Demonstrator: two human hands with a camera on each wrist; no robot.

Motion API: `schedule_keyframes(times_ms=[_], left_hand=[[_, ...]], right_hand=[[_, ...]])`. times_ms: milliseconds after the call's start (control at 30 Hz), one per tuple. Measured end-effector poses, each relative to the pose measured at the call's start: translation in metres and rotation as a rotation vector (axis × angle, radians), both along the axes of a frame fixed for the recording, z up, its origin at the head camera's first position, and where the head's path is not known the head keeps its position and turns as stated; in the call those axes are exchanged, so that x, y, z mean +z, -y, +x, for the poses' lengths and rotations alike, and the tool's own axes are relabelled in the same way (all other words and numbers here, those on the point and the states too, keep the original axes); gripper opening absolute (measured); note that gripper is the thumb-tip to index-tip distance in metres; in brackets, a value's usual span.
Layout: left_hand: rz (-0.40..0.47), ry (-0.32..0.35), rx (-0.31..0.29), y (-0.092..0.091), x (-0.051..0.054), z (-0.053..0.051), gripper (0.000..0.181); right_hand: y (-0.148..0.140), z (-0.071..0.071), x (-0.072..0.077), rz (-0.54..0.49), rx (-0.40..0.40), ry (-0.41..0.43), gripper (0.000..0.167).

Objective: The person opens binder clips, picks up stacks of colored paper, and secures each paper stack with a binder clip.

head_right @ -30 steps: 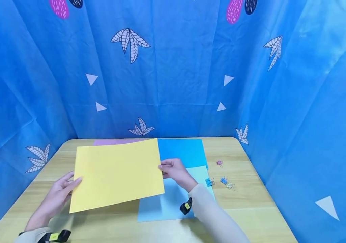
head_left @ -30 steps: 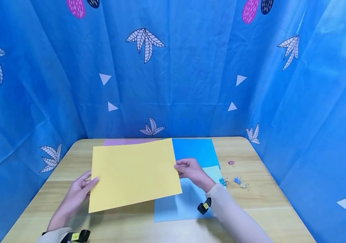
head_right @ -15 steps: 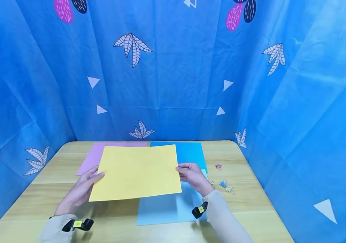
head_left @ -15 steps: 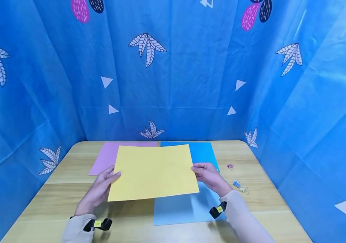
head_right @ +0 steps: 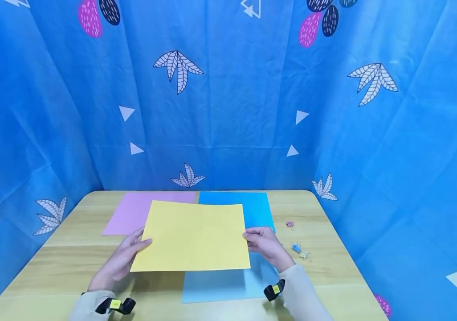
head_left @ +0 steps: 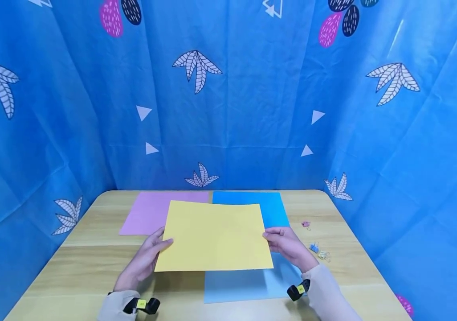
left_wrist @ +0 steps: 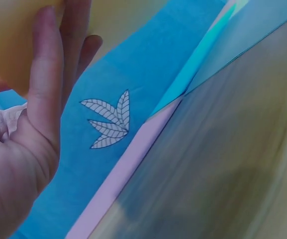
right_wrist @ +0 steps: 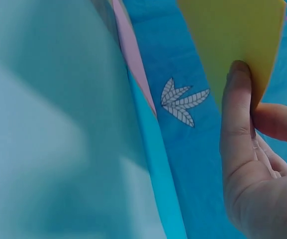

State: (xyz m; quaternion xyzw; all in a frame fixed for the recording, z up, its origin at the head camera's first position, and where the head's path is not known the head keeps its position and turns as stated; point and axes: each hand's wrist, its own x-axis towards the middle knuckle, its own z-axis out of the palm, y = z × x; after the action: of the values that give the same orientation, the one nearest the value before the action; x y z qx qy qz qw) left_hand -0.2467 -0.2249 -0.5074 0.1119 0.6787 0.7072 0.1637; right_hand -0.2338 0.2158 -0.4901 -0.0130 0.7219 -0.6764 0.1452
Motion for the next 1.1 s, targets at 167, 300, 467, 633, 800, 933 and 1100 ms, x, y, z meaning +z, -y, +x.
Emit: schedule_keyframes(times_ms=[167, 300, 467, 633, 800, 933, 1100], left_hand=[[0.021, 0.010, 0.014, -0.002, -0.008, 0.004, 0.080], [0.066, 0.019, 0.009, -0.002, -0.010, 0.008, 0.077], [0.103, 0.035, 0.024, -0.002, -0.010, 0.011, 0.076], [0.202, 0.044, -0.039, -0.001, -0.012, 0.010, 0.075], [0.154, 0.044, 0.007, -0.003, -0.014, 0.009, 0.076], [0.087, 0.059, 0.096, -0.008, -0.014, 0.010, 0.078], [0.064, 0.056, 0.137, -0.007, -0.013, 0.011, 0.081]], right_hand=[[-0.003, 0.003, -0.002, 0.018, 0.015, -0.001, 0.045], [-0.007, 0.005, -0.002, 0.009, 0.028, -0.010, 0.048], [-0.023, 0.007, 0.004, 0.051, 0.079, -0.030, 0.052], [-0.054, 0.011, 0.021, 0.199, -0.007, -0.098, 0.057], [-0.088, 0.023, 0.035, 0.445, -0.136, -0.147, 0.049], [-0.113, 0.034, 0.036, 0.696, -0.133, -0.157, 0.044], [-0.129, 0.040, 0.024, 0.911, -0.109, -0.123, 0.045]])
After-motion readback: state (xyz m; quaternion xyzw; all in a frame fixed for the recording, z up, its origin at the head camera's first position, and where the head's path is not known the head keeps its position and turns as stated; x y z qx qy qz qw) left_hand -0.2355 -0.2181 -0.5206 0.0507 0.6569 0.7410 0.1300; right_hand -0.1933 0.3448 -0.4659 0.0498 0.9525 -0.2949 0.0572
